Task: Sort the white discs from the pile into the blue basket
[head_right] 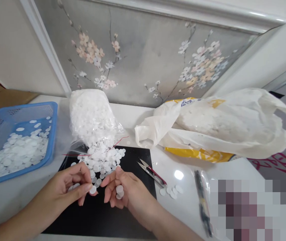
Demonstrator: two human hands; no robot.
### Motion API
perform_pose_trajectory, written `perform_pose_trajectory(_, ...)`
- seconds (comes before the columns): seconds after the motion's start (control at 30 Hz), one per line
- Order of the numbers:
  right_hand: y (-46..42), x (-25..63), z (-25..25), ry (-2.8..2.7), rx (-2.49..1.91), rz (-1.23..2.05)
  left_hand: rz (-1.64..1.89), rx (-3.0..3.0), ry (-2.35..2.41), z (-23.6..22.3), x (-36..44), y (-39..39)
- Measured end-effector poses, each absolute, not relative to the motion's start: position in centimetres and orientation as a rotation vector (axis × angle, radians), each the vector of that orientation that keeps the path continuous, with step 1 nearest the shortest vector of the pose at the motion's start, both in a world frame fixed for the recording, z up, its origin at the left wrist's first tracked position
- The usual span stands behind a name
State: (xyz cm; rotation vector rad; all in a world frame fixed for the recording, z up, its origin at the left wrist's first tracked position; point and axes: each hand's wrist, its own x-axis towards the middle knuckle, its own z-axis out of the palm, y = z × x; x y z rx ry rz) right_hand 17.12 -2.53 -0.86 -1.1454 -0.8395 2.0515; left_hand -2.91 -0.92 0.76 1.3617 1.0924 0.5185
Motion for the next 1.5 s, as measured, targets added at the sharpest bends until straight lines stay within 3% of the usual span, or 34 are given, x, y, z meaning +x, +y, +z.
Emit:
perform_pose_trajectory(0.3,-2.6,17.4,-0.5,-1.022,-1.141,1.958,0.585,1.141,1.043,0.6,-3.1,0.2)
perform_pose_trajectory(0.5,-2.9,17.6,-0.8,-1.819,-1.424,1.217,0.714,0.992,1.134,1.2,-3.9,1.1)
perform_pose_trajectory(0.7,-2.7,16.3,-2.2,-2.372,-1.430,0.656,0.722,0.935,1.107,1.5,-4.5,1.3)
perform_pose_trajectory(0.87,-1.8,15.7,-2.9,-2.483,-1.339,0.458,0.568,0.940,1.028,1.5,-4.5,1.2)
perform_pose_trajectory(1.07,-1.5,15.4,-2.9,-2.320,-1.392,0.560,0.388,1.762,1.209,0.9,-5.1,1.3)
perform_pose_trajectory(1.2,-1.4,15.7,-1.5,-1.752,-1.501,1.226,0.290,2.324,1.170,-0.2,-5.4,1.4)
perform_pose_trajectory(1.3,-1.3,16.1,-0.6,-1.345,-1.404,1.614,0.239,2.436,1.164,-0.6,-5.5,1.6)
perform_pose_trajectory(1.5,-1.1,16.6,-0.5,-1.183,-1.349,1.761,0.214,2.391,1.162,-0.6,-5.1,1.4)
